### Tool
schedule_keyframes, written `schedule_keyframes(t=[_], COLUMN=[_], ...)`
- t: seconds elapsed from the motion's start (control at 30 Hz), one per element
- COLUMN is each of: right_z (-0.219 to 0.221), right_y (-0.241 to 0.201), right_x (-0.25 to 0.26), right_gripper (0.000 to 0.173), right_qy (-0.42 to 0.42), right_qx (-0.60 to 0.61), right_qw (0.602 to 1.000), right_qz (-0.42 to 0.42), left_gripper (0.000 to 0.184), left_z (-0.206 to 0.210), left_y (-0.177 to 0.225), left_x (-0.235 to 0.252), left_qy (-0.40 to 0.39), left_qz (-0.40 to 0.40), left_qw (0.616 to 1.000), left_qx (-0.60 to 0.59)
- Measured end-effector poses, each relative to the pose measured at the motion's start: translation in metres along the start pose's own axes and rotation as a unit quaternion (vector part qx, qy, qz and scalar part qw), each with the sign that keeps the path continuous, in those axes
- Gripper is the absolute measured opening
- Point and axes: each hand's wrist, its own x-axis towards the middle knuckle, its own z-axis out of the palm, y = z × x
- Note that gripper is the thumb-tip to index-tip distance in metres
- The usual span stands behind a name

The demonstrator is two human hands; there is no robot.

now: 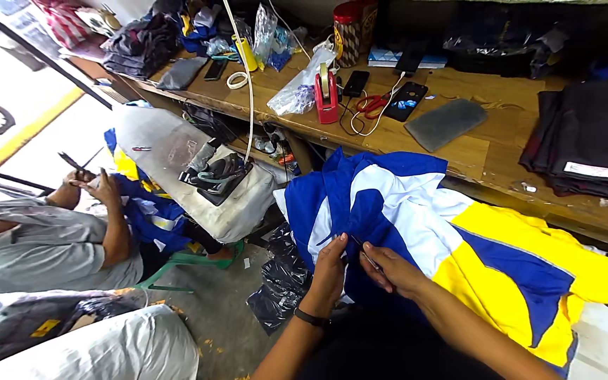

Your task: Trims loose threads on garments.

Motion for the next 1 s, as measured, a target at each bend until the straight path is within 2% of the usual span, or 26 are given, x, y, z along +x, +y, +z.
schedule_keyframes(t=[0.07,0.17,0.23,0.33,0.43,0.5,0.57,0.6,0.63,0.67,0.73,0.77,0.87,0.93,1.0], right_z=[-0.012,-0.017,-0.013,-0.007,-0.008,-0.011,-0.019,-0.025,-0.034,-0.043,-0.049,-0.049,-0.05,-0.046,-0.04], right_y=[-0.013,-0.025,-0.027,-0.03,-0.027,-0.024,-0.028,-0.033,-0.041,-0.05,-0.076,-0.088,-0.117,-0.132,-0.143], right_x=[-0.003,0.008,0.023,0.035,0.033,0.031,0.027,0.024,0.02,0.013,-0.005,-0.013,-0.026,-0.03,-0.033], right_gripper=[0.046,0.041,0.031,0.013,0.016,0.017,0.016,0.013,0.012,0.021,0.047,0.051,0.045,0.039,0.036], right_qy=[0.017,0.114,0.13,0.108,0.079,0.055,0.05,0.058,0.065,0.075,0.094,0.1,0.089,0.07,0.057], right_qx=[-0.136,-0.288,-0.264,-0.131,0.009,0.075,0.024,-0.068,-0.204,-0.341,-0.538,-0.601,-0.713,-0.748,-0.775], right_qw=[0.99,0.947,0.95,0.978,0.987,0.986,0.989,0.985,0.963,0.919,0.814,0.762,0.632,0.581,0.548], right_qz=[-0.024,-0.084,-0.11,-0.117,-0.141,-0.139,-0.135,-0.146,-0.166,-0.182,-0.197,-0.217,-0.29,-0.313,-0.31], left_gripper=[0.026,0.019,0.017,0.016,0.018,0.022,0.025,0.024,0.023,0.023,0.022,0.022,0.024,0.024,0.025], left_z=[-0.006,-0.011,-0.007,0.0,0.001,0.004,0.008,0.009,0.011,0.013,0.016,0.018,0.026,0.03,0.032], left_y=[0.008,0.016,0.022,0.028,0.028,0.026,0.024,0.025,0.027,0.031,0.038,0.04,0.043,0.044,0.044], left_x=[0.003,0.009,0.01,0.01,0.012,0.011,0.012,0.013,0.014,0.014,0.014,0.015,0.016,0.016,0.015], left_qy=[0.025,0.035,0.017,-0.009,-0.034,-0.052,-0.065,-0.068,-0.073,-0.082,-0.1,-0.104,-0.108,-0.114,-0.12], left_qz=[0.033,0.063,0.056,0.05,0.084,0.049,0.007,0.003,0.005,0.009,0.024,0.032,0.049,0.058,0.064], left_qw=[0.996,0.989,0.99,0.991,0.984,0.992,0.996,0.996,0.994,0.992,0.985,0.982,0.975,0.971,0.968], left_qx=[0.074,0.131,0.127,0.125,0.154,0.106,0.062,0.064,0.079,0.098,0.137,0.154,0.188,0.203,0.212])
